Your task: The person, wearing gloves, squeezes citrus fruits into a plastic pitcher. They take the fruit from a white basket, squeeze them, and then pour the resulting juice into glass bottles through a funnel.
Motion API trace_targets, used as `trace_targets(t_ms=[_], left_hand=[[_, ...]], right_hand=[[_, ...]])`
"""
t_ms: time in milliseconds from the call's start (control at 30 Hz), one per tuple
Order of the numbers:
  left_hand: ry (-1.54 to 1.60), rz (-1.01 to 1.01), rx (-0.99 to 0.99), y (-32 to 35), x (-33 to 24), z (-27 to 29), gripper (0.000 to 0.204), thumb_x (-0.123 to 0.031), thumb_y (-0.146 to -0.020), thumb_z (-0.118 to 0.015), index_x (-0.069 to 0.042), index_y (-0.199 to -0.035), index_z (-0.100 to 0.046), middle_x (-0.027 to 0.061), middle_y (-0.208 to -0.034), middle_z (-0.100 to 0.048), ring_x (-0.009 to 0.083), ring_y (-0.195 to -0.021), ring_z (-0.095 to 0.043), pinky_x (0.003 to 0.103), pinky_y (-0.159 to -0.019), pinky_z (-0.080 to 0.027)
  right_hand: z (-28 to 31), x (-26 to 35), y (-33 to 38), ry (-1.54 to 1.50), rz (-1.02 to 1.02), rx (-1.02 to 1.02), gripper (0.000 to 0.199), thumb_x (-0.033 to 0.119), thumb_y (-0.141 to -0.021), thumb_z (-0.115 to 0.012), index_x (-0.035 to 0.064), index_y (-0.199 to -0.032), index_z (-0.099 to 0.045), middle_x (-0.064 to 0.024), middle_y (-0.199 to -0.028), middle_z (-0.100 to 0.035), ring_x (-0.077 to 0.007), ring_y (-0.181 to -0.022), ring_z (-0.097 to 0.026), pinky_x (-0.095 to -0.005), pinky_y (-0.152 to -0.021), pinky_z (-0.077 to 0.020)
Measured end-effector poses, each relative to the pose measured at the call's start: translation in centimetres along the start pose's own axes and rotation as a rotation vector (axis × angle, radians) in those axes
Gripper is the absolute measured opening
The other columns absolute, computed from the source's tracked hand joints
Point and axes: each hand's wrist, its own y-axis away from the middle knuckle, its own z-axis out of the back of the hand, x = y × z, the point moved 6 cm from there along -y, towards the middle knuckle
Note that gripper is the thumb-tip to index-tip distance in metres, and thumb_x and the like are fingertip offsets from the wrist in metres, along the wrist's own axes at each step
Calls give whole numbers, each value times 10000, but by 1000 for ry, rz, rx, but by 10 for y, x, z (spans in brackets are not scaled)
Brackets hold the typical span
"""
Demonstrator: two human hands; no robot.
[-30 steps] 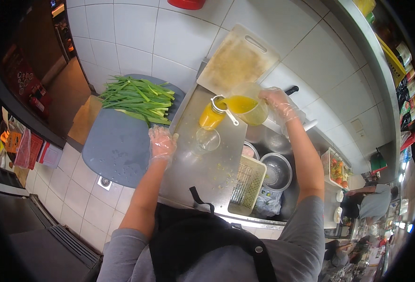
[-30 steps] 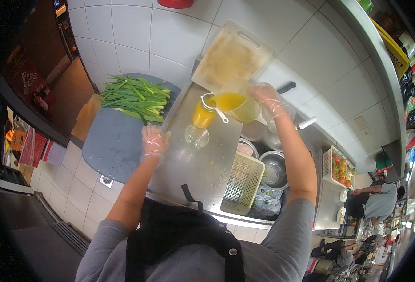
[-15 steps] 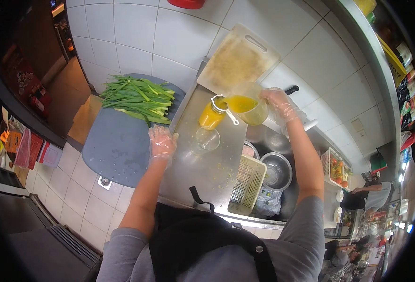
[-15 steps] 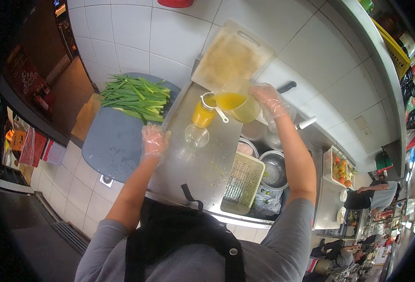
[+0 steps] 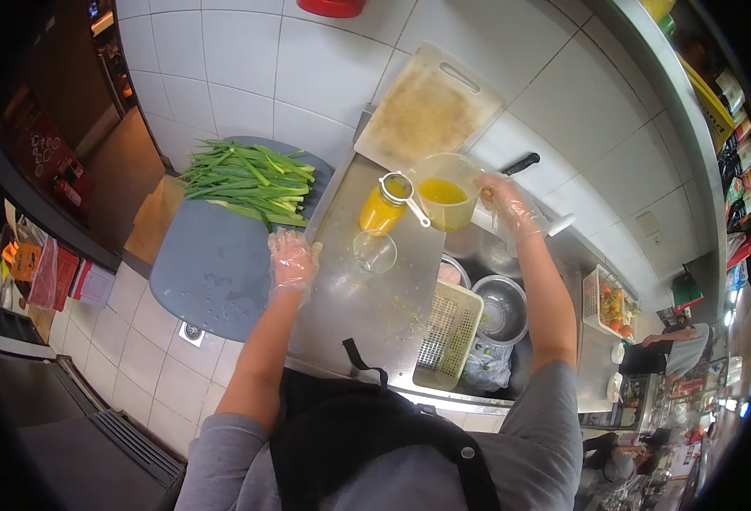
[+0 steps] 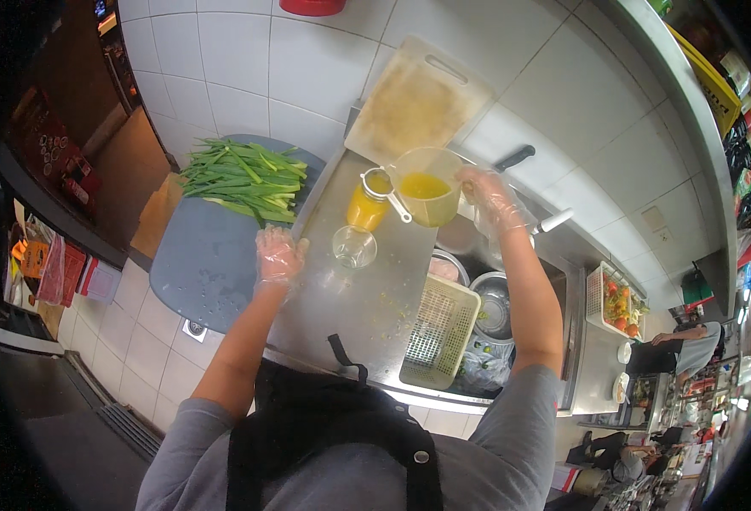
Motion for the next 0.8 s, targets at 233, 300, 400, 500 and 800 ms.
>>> trace_targets(t_ms=[233, 300, 400, 500, 800], left_hand=[[-9, 3, -4, 4, 2, 7, 615, -476, -974, -474, 54, -1262, -591, 226, -1319, -572, 382, -1358, -415, 542, -1173, -212], [-1, 2, 27, 4, 2, 9, 615, -479, -972, -475, 52, -1258, -595, 222, -1321, -573, 375, -1357, -418, 536, -1171, -222], [-22, -2, -8, 2, 0, 4, 610, -477, -971, -480, 52, -1253, -598, 222, -1327, -571, 370, -1356, -423, 531, -1168, -230], [-36, -6, -15, 3, 2, 5, 606, -473, -967, -490, 52, -1249, -601, 223, -1321, -575, 371, -1352, -429, 531, -1169, -228], [-27, 8, 4, 4, 4, 4, 611, -471, -966, -489, 61, -1243, -602, 232, -1315, -576, 384, -1347, -431, 536, -1168, -230]], right_hand=[[3, -23, 33, -208, 48, -175, 125, 193, -849, -640, 83, -790, -650, 35, -628, -453, -102, -562, -400, -281, -531, -296], [5, -37, 50, -205, 69, -239, 122, 187, -853, -635, 80, -795, -648, 30, -624, -458, -108, -555, -402, -286, -527, -297], [21, -71, 65, 75, 326, -344, 121, 178, -862, -629, 67, -837, -670, 16, -674, -508, -125, -592, -457, -296, -542, -351], [10, -131, 80, -195, -97, -205, 201, 247, -847, -658, 54, -886, -695, 12, -749, -543, -108, -671, -496, -263, -607, -391], [-55, -174, 128, -291, -50, -188, 142, 204, -810, -665, 65, -786, -647, 49, -690, -459, -100, -642, -423, -264, -617, -361]])
